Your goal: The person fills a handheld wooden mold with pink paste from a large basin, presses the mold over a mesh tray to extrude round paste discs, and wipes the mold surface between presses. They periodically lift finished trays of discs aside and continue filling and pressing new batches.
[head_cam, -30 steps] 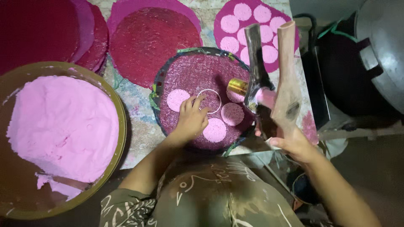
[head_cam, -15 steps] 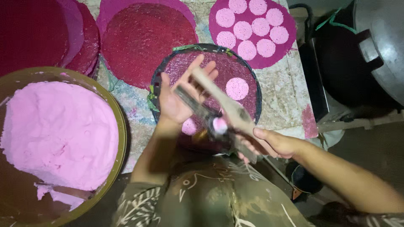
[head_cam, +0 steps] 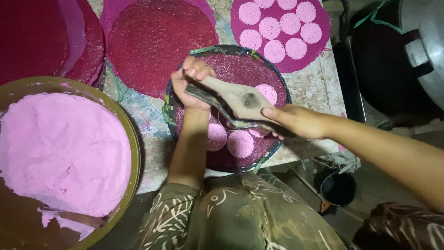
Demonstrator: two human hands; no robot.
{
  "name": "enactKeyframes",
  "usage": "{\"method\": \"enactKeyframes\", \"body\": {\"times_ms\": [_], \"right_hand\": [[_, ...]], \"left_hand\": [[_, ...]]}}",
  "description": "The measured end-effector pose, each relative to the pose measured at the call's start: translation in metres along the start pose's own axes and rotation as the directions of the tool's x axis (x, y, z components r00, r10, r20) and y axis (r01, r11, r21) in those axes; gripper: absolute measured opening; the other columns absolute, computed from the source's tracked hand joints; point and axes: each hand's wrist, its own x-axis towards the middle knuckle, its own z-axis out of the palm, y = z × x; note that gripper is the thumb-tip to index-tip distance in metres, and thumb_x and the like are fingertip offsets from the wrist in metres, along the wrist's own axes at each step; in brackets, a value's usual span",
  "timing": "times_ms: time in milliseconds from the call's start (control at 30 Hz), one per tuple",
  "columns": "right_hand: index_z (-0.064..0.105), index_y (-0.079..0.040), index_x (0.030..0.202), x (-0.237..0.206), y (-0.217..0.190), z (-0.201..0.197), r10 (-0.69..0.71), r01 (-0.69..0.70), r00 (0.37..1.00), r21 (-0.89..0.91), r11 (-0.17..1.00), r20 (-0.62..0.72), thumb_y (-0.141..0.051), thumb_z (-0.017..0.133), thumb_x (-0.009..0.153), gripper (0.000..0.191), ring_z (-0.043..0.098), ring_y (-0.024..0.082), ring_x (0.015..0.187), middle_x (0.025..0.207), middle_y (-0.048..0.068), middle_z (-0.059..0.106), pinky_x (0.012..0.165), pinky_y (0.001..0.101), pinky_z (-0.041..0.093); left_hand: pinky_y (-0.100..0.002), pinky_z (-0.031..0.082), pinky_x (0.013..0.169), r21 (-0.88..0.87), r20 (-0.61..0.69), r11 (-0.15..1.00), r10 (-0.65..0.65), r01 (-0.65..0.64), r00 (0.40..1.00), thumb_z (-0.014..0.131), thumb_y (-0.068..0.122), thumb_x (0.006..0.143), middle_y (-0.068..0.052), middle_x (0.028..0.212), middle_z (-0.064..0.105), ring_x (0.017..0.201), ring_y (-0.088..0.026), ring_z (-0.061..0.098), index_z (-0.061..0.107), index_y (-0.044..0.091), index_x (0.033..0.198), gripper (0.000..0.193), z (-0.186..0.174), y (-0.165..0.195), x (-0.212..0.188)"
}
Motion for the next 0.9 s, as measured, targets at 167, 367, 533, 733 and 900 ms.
{"method": "enactKeyframes", "body": {"times_ms": [167, 367, 533, 733, 900], "right_hand": [[0.075, 0.000, 0.086, 0.011, -0.017, 0.021, -0.039, 0.027, 0.997, -0.166, 0.986, -0.073, -0.074, 0.030, 0.093, 0.087, 0.066, 0.019, 0.069, 0.072, 0.011, 0.071, 0.070, 0.0360, 0.054], [0.076, 0.000, 0.092, -0.001, -0.016, 0.014, 0.094, -0.101, 0.993, -0.104, 0.989, -0.068, -0.075, 0.031, 0.089, 0.088, 0.067, 0.024, 0.068, 0.073, 0.013, 0.071, 0.067, 0.0430, 0.056], [0.073, -0.002, 0.105, -0.003, -0.012, 0.004, 0.029, -0.107, 0.963, -0.280, 0.954, -0.268, -0.073, 0.038, 0.089, 0.081, 0.071, 0.027, 0.075, 0.077, 0.016, 0.073, 0.074, 0.0442, 0.055], [0.069, -0.001, 0.120, 0.016, -0.014, 0.020, -0.193, 0.092, 0.928, -0.304, 0.948, -0.319, -0.062, 0.044, 0.096, 0.070, 0.071, 0.032, 0.085, 0.088, 0.022, 0.072, 0.083, 0.0468, 0.052], [0.068, -0.004, 0.123, 0.021, -0.016, 0.035, -0.215, 0.175, 0.946, -0.177, 0.969, -0.242, -0.059, 0.040, 0.096, 0.067, 0.072, 0.027, 0.078, 0.082, 0.016, 0.074, 0.078, 0.0435, 0.054]], "left_hand": [[-0.046, 0.052, 0.107, -0.038, 0.082, 0.998, -0.043, 0.046, 0.996, 0.053, 0.025, 0.101, 0.001, 0.090, 0.056, 0.090, -0.016, 0.058, 0.053, 0.014, 0.099, 0.011, -0.007, 0.019, -0.002], [-0.047, 0.054, 0.103, -0.117, 0.021, 0.993, 0.002, 0.001, 1.000, 0.055, 0.032, 0.094, 0.001, 0.088, 0.055, 0.087, -0.016, 0.057, 0.053, 0.013, 0.098, 0.019, -0.023, -0.010, -0.009], [-0.046, 0.055, 0.099, -0.062, 0.000, 0.998, -0.023, 0.023, 1.000, 0.047, 0.027, 0.101, 0.002, 0.084, 0.052, 0.082, -0.015, 0.054, 0.051, 0.014, 0.094, 0.015, -0.028, -0.018, 0.013], [-0.045, 0.056, 0.094, 0.069, 0.040, 0.994, -0.092, 0.089, 0.995, 0.047, 0.030, 0.100, 0.003, 0.080, 0.049, 0.078, -0.014, 0.053, 0.049, 0.014, 0.091, 0.018, -0.014, 0.010, 0.033], [-0.044, 0.055, 0.090, 0.112, 0.009, 0.989, -0.094, 0.093, 0.996, 0.047, 0.031, 0.099, 0.003, 0.078, 0.048, 0.076, -0.015, 0.052, 0.049, 0.014, 0.091, 0.019, -0.009, 0.028, 0.019]]}}
